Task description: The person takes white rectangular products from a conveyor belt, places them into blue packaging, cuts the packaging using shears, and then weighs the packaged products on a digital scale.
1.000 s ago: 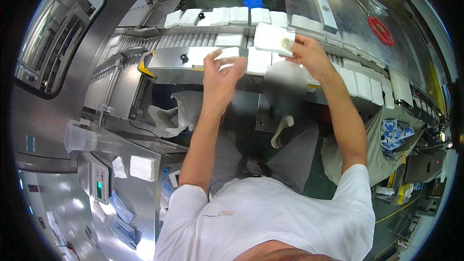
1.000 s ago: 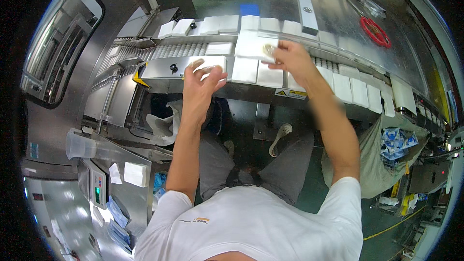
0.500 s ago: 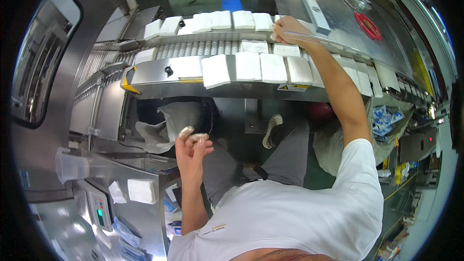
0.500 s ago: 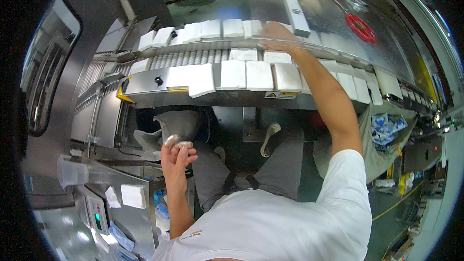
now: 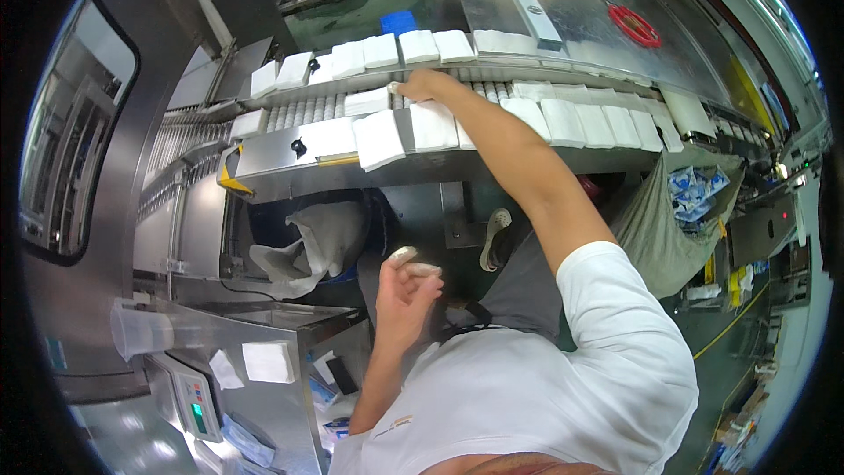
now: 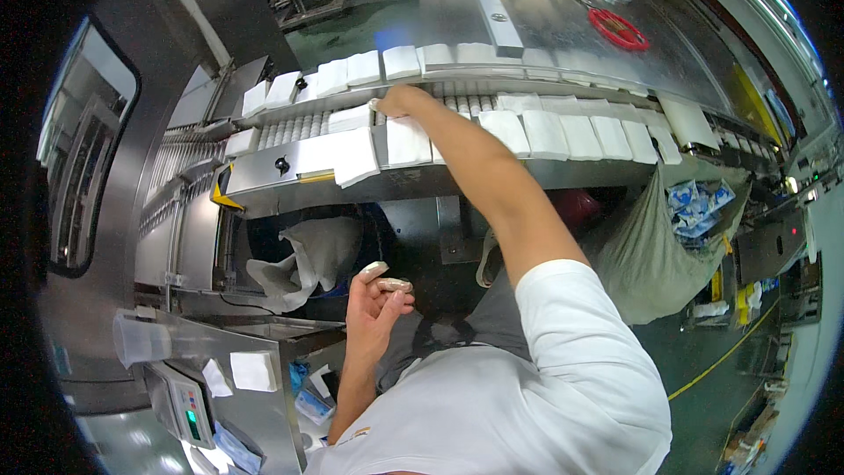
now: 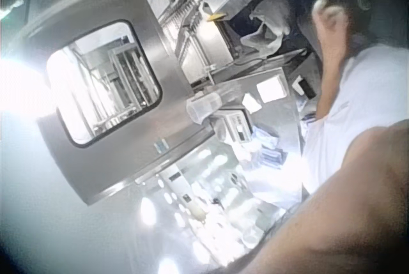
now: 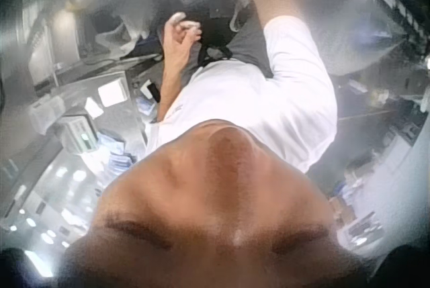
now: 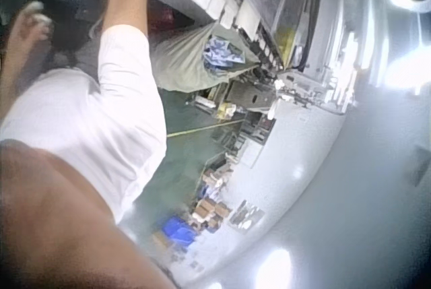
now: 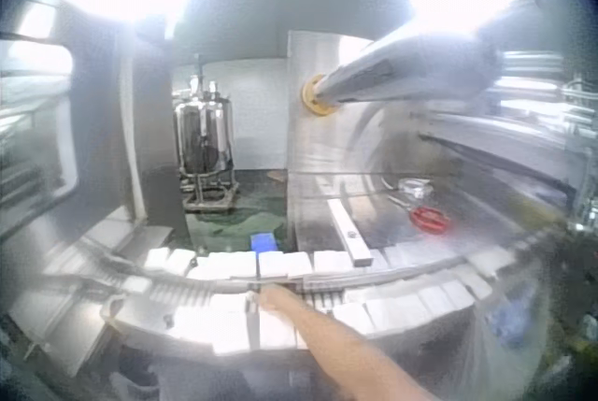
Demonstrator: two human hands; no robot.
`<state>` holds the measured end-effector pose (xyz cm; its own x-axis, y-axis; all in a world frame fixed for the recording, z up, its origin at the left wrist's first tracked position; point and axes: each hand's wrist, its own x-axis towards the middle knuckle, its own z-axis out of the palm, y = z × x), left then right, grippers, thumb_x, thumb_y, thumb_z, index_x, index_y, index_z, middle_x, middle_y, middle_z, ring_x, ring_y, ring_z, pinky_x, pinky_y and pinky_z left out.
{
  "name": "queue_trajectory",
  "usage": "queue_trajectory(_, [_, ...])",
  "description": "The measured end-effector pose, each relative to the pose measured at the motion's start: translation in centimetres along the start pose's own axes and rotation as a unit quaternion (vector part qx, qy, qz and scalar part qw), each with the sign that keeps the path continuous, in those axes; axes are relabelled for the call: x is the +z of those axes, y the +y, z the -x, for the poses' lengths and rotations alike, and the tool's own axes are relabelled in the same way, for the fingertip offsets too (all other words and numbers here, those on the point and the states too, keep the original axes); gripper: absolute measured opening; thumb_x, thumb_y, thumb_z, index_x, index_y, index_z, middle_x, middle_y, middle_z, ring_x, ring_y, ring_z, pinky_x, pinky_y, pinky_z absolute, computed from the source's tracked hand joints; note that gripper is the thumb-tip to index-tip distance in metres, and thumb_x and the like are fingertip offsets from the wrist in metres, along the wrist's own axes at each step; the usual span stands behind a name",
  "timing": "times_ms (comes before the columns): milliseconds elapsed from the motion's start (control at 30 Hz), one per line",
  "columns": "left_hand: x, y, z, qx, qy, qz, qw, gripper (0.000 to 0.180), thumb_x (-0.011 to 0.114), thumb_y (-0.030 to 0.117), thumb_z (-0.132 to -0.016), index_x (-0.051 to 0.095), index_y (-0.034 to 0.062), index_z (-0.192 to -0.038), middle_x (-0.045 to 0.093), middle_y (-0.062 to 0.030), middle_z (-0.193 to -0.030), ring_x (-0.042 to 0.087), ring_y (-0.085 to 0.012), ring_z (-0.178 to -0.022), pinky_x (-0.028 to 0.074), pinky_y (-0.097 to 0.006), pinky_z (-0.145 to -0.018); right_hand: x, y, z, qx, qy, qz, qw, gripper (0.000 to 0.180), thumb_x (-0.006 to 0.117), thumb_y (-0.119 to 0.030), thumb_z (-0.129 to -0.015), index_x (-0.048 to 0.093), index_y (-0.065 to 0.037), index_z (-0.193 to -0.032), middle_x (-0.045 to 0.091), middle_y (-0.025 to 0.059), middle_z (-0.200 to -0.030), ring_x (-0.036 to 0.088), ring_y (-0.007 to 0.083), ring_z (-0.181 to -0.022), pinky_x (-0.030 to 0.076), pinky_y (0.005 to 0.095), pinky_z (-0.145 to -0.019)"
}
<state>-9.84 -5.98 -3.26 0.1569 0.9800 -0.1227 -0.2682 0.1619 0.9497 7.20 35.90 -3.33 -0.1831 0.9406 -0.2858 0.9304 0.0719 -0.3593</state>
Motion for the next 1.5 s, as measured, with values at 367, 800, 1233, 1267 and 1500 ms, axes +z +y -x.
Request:
queue_trajectory(367, [-0.6,2.4,-1.8,0.066,0.031,-0.009,0.997,0.050,0.065,-0.001,-0.098,0.042,0.0018,-0.143,0.066,-0.0134,-0.116,0.066,-0.0172,-0.098,0.057,-0.030,-0.087,-1.9,-2.0,1.6,0.040,0.063,-0.296,0.952,0.038,0.088,-0.038,-0.074,0.075,-0.003,-0.083,0.072,0.0120,-0.083,0.068,0.0201,-0.069,0.054,0.0367,-0.062])
queue_trajectory(800, [-2.6,6.5,-11.3,0.154,0.045,0.156,0.975,0.060,0.069,0.023,-0.100,0.042,-0.0078,-0.143,0.059,-0.0195,-0.136,0.063,-0.0263,-0.122,0.055,-0.039,-0.102,-1.4,-3.9,23.2,-0.273,0.066,-0.405,0.870,0.034,0.085,-0.026,-0.084,0.066,-0.001,-0.097,0.068,0.0079,-0.086,0.062,0.0167,-0.078,0.051,0.0321,-0.072])
queue_trajectory(1233, [-4.6,2.8,-3.7,0.064,0.172,0.080,0.980,0.044,0.070,-0.005,-0.093,0.055,0.0002,-0.134,0.064,-0.0090,-0.121,0.065,-0.0154,-0.108,0.052,-0.030,-0.097,-4.6,3.8,12.6,-0.177,0.190,-0.195,0.946,0.045,0.056,-0.043,-0.101,0.073,-0.002,-0.103,0.074,0.0104,-0.090,0.070,0.0239,-0.078,0.056,0.0468,-0.074])
queue_trajectory(1267, [-4.6,2.5,-3.3,0.063,0.160,0.102,0.980,0.046,0.072,-0.004,-0.091,0.055,0.0001,-0.134,0.064,-0.0083,-0.123,0.063,-0.0152,-0.110,0.051,-0.030,-0.097,-5.1,4.5,11.1,-0.165,0.176,-0.159,0.957,0.049,0.055,-0.046,-0.102,0.074,-0.001,-0.099,0.075,0.0126,-0.091,0.071,0.0260,-0.080,0.056,0.0485,-0.075])
queue_trajectory(1500, [-3.5,2.4,-1.9,0.030,0.149,0.082,0.985,0.047,0.070,-0.004,-0.090,0.054,-0.0018,-0.134,0.062,-0.0114,-0.125,0.063,-0.0171,-0.112,0.051,-0.031,-0.099,-3.4,2.2,4.0,-0.038,-0.007,-0.047,0.998,0.070,0.056,-0.066,-0.096,0.064,-0.004,-0.066,0.061,0.0116,-0.060,0.056,0.0243,-0.054,0.046,0.0443,-0.055])
